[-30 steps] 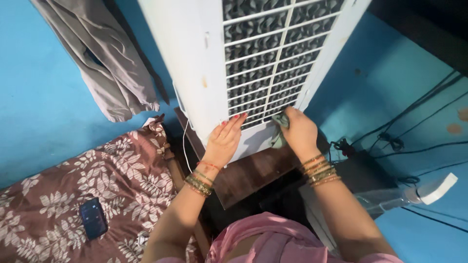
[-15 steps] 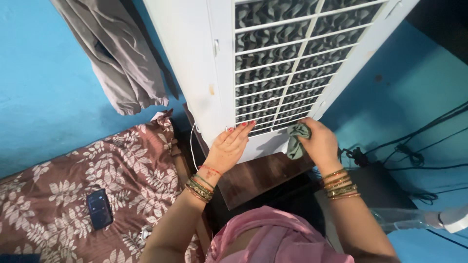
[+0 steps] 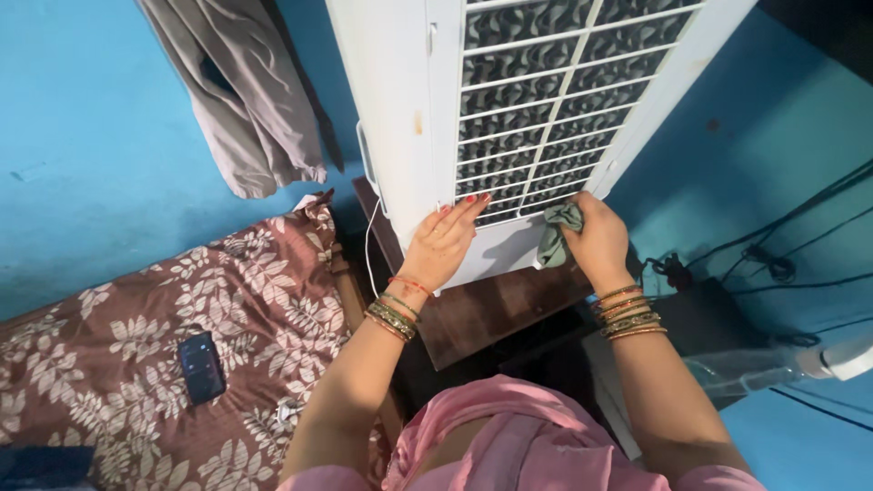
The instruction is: The person cleans an air cooler, wiping its front panels, vents, and sides with a cloth and handling a spray bottle.
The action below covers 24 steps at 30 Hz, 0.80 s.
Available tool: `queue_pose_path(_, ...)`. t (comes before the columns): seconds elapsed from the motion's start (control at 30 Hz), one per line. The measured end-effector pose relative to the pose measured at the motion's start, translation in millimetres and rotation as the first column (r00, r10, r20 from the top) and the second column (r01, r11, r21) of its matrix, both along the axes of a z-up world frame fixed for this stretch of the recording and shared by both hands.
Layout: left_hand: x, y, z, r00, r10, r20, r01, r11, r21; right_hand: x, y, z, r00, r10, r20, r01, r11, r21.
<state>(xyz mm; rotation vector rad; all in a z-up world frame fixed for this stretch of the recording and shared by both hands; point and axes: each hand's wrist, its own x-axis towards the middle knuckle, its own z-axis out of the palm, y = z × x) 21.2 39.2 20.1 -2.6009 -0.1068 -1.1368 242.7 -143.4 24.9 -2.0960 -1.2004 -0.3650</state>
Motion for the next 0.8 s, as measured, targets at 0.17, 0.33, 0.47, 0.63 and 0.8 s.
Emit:
queue_pose_path(0.17,-7.2,-2.8,0.3,0.999,-0.002,0.038,0.001,1.0,0.019,-10.9,-2.9,2.5,0.999,-0.046,-0.015,0.046,0.999,-0.015)
queue_pose_path(0.33,-23.1,-0.2,-4.3,0.999,-0.04,-0.009,0.04,0.999,-0.017,-30.0,-12.1,1.3,0.999,-0.024,0.038,0.023,1.0,0.016)
queue_pose_path(0.47,-34.1,0.3,-7.5,1.0,-0.02,0.005,0.02,0.999,0.044,-42.5,-15.0,2.0,0.999,-0.037,-0.026,0.037,0.999,-0.009)
queue_pose_path(0.63,-33.1,0.6,-5.3,1.0,-0.005,0.011,0.004,0.997,0.072,-39.3,-14.0,2.5,0.999,-0.016,-0.044,0.016,1.0,-0.004)
queue_pose_path(0.8,-31.0,0.5,-3.2,0.999,0.023,0.035,-0.028,0.99,0.135,-32.4,-15.3,-3.2,0.998,-0.002,-0.06,-0.001,0.999,-0.049)
